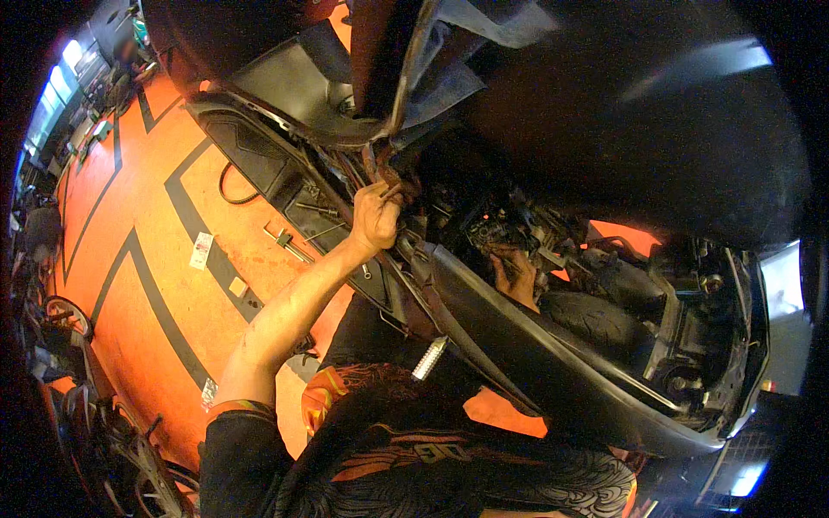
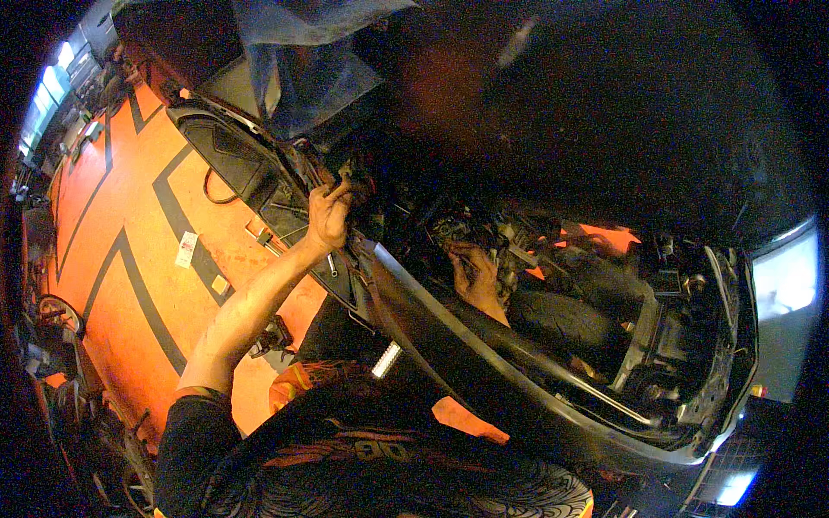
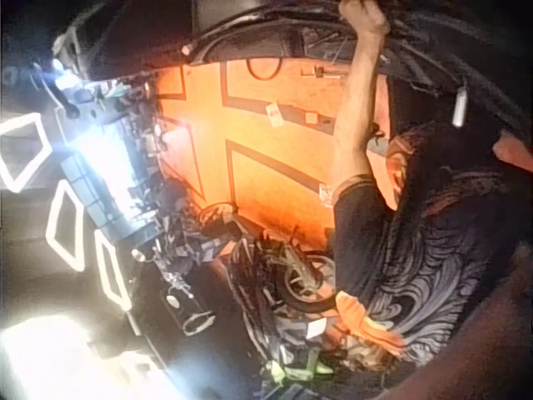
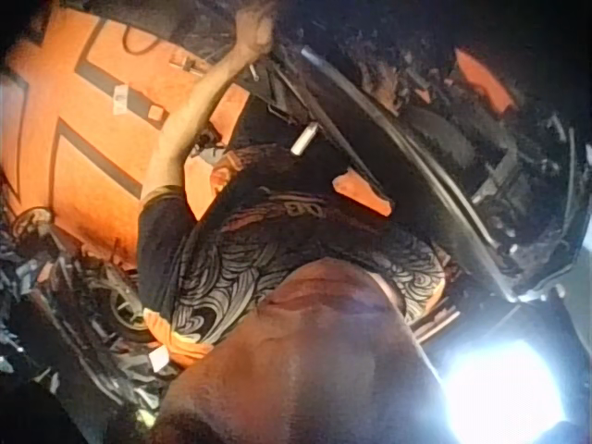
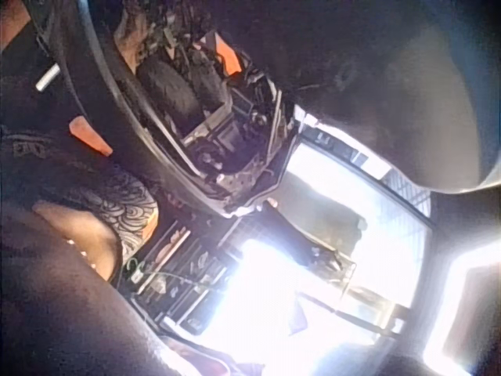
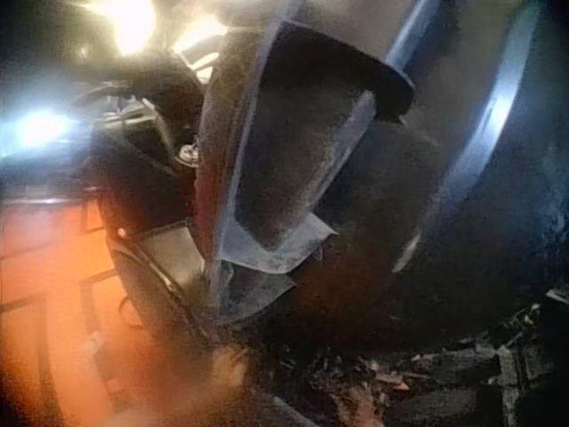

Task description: The person works on a motorcycle using an impact driver to loosen components, then uses a socket wrench and a long metal rod to manipulate parts within the engine compartment.

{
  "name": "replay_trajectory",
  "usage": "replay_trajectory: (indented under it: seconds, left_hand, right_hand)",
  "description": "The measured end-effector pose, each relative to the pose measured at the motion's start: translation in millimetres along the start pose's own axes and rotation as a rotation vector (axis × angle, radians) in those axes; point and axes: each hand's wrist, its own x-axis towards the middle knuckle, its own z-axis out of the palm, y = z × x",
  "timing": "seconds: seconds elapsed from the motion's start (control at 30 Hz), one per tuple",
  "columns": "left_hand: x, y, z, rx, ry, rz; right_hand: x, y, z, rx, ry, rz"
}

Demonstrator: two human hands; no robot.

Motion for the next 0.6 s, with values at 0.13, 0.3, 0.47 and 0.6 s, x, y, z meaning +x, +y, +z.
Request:
replay_trajectory:
  seconds: [0.13, 0.3, 0.47, 0.6]
  left_hand:
    - [4, 7, 3, -0.032, -0.021, -0.074]
    - [-1, 1, -12, -0.068, -0.043, -0.11]
    - [-4, -10, -2, -0.003, 0.013, 0.093]
    - [1, -2, 3, -0.05, 0.0, 0.006]
  right_hand:
    - [-12, 10, -10, -0.126, -0.088, 0.149]
    - [-6, 14, 14, -0.043, -0.046, 0.004]
    - [4, -2, 8, -0.143, -0.054, 0.029]
    - [2, -19, -6, -0.1, -0.054, 0.189]
